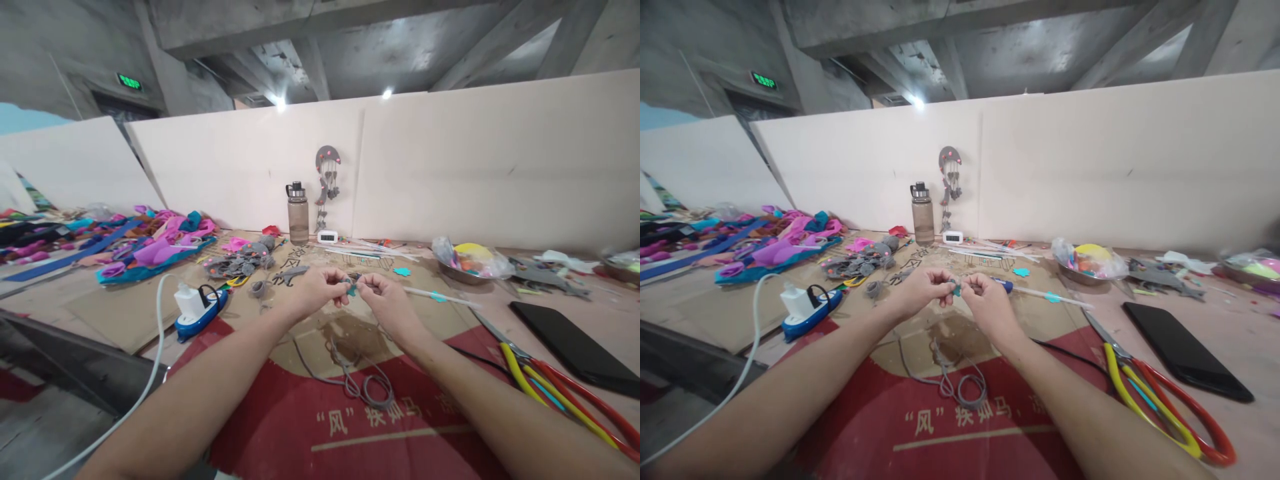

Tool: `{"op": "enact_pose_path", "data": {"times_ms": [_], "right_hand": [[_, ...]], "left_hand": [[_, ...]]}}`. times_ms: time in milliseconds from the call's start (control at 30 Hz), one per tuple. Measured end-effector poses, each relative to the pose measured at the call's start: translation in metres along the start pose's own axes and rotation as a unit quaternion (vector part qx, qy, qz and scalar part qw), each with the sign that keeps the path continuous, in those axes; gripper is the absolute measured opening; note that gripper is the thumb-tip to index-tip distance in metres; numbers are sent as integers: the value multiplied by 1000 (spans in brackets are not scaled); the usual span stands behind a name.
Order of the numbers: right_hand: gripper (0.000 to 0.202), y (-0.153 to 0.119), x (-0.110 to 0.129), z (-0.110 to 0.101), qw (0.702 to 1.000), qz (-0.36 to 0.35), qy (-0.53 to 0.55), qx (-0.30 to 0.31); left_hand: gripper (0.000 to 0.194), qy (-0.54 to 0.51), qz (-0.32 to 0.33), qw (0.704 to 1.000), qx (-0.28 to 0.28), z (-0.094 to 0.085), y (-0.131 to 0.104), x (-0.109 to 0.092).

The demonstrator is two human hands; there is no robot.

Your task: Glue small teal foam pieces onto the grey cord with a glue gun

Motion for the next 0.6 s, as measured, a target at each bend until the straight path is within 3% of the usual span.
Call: {"op": "enact_pose_path", "data": {"times_ms": [200, 400, 500, 600], "right_hand": [[23, 2, -8, 0, 1000, 15, -3, 1], [23, 2, -9, -5, 1000, 18, -19, -12], [23, 2, -10, -7, 999, 24, -19, -19], [23, 4, -11, -10, 999, 15, -6, -28]], "left_hand": [[24, -82, -36, 994, 55, 4, 2, 10], [29, -114, -64, 989, 71, 4, 0, 13], [32, -85, -64, 993, 58, 1, 1, 15], [33, -57, -56, 997, 7, -10, 5, 20]]}}
Point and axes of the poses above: each hand's wrist, its own y-axis towards the middle knuckle, its own z-axis out of the palm, x = y × z, the point moved 9 cm from there along y, towards the middle knuckle, and after that the axes turned 3 degrees about -x, right-handed, at the moved point
